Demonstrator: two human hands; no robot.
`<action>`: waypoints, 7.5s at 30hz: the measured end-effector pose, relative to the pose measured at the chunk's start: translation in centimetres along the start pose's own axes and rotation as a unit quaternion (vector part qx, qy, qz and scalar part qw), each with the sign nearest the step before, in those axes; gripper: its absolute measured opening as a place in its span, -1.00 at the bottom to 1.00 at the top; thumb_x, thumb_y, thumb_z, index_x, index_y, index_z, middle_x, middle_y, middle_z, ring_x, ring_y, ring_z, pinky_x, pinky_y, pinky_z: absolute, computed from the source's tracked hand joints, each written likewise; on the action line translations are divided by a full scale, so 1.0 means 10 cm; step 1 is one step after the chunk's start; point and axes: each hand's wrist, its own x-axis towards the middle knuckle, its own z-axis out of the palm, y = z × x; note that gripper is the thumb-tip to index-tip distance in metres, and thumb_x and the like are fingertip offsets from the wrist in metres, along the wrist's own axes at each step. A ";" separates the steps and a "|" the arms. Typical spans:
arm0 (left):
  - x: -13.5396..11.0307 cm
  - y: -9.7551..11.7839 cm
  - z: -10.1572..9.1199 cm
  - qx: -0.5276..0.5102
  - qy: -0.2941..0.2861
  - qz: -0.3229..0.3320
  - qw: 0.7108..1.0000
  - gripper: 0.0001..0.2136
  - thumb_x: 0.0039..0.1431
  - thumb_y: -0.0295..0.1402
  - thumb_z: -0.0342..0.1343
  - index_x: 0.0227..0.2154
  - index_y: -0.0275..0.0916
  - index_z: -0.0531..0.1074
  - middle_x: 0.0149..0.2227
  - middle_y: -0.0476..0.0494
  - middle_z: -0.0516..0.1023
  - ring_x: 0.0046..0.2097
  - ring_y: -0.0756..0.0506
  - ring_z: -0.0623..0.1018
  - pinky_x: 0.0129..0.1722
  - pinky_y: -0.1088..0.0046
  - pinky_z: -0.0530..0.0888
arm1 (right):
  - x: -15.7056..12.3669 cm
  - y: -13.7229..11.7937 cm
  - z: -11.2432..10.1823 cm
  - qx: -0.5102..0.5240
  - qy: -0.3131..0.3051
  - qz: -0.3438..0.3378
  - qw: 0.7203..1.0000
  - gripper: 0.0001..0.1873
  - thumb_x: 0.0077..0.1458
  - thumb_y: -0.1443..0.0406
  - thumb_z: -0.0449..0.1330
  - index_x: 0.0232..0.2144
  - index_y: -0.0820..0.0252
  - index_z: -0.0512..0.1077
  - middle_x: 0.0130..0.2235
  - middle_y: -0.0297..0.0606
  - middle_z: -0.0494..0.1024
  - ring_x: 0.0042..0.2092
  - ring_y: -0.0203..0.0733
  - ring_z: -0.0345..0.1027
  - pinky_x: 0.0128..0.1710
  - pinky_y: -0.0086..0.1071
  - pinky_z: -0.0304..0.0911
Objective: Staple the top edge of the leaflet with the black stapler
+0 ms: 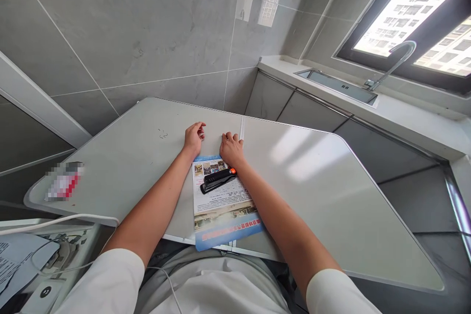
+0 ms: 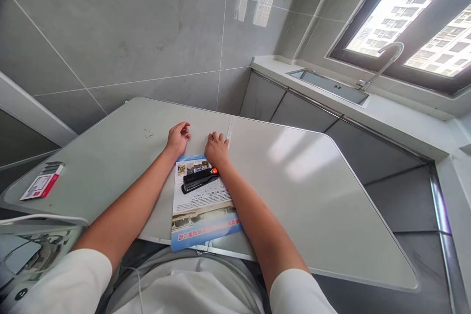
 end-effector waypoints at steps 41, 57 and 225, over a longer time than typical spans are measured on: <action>-0.01 0.85 -1.20 -0.062 -0.170 -0.069 0.981 -0.74 0.13 -0.23 0.41 -0.41 -0.26 0.47 -0.39 -0.06 0.42 -0.35 -0.02 0.47 -0.31 0.43 0.46 | -0.54 -0.33 -0.05 0.147 0.003 -0.058 0.987 -0.51 0.46 0.31 -0.04 0.34 0.13 0.36 0.42 -0.11 0.31 0.44 0.05 0.10 0.40 -0.04 0.08; -0.09 0.74 -1.23 0.047 -0.429 -0.207 0.878 -0.61 0.10 -0.21 0.42 -0.53 -0.24 0.30 -0.42 -0.05 0.22 -0.37 -0.06 0.31 -0.33 0.36 0.33 | -0.35 -0.22 -0.05 0.196 -0.029 0.066 0.978 -0.55 0.25 0.17 0.31 0.12 0.21 0.39 0.09 0.01 0.39 0.16 0.14 0.19 0.18 -0.11 0.18; -1.13 0.50 0.15 0.133 -0.448 -0.055 0.882 -0.63 0.31 -0.06 0.30 0.02 -0.20 0.53 -0.21 -0.16 0.66 -0.17 -0.13 0.60 -0.12 0.36 0.46 | -1.17 0.27 -0.78 0.207 0.272 -0.271 0.900 -0.74 0.40 0.35 0.22 0.08 0.02 0.51 0.07 -0.15 0.63 -0.03 -0.04 0.46 -0.01 -0.12 0.43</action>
